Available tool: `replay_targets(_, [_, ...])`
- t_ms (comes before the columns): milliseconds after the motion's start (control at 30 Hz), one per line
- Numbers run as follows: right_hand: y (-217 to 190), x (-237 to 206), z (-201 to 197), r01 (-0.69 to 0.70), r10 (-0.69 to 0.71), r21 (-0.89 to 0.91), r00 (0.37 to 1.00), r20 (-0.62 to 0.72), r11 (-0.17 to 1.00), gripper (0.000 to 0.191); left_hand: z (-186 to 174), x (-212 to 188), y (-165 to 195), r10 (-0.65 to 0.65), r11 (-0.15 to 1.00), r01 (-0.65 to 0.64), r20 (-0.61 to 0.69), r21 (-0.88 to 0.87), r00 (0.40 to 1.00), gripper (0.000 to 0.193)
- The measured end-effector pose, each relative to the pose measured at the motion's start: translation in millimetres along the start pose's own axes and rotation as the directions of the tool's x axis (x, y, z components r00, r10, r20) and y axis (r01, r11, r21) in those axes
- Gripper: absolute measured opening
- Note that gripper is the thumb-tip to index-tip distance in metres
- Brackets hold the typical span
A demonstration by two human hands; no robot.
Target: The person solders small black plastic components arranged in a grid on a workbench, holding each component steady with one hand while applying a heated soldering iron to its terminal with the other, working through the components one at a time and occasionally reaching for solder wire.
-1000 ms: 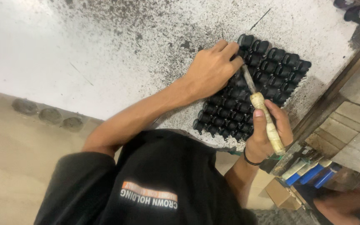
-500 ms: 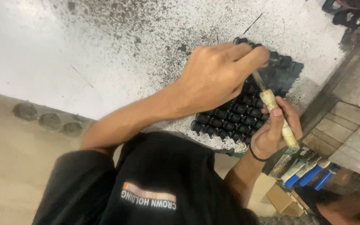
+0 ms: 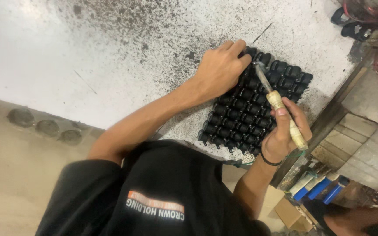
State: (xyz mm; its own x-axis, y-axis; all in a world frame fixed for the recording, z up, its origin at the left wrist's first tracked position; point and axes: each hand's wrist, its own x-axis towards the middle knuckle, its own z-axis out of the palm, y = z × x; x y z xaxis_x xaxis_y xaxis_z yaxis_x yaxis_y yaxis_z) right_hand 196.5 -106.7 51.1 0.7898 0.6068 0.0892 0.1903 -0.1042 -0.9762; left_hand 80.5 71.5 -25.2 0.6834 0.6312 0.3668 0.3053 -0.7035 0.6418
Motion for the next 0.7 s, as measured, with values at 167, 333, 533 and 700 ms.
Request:
replay_targets(167, [-14.9,0.4,2.1,-0.002,0.012,-0.163,0.998,0.062,0.987,0.025,8.9,4.7,2.8,0.006,1.000,-0.006,0.063,0.002,0.998,0.019])
replay_targets(333, [-24.9,-0.8,1.5,0.008,0.017,-0.253,0.995,0.094,0.967,0.024,2.7,11.7,7.3,0.001,0.998,0.001,0.031,-0.064,1.000,0.023])
replay_targets(533, [-2.7,0.1,-9.4,0.042,-0.047,0.107,0.998,0.046,0.993,0.027,-72.9,14.1,35.3,0.079,0.986,-0.077,0.007,-0.148,0.997,0.031])
replay_targets(700, [27.8,6.7,-10.5,-0.053,0.053,0.441,0.999,0.012,0.896,0.032,-105.4,39.6,49.3,0.264,0.941,-0.303,-0.237,-0.151,0.935,0.017])
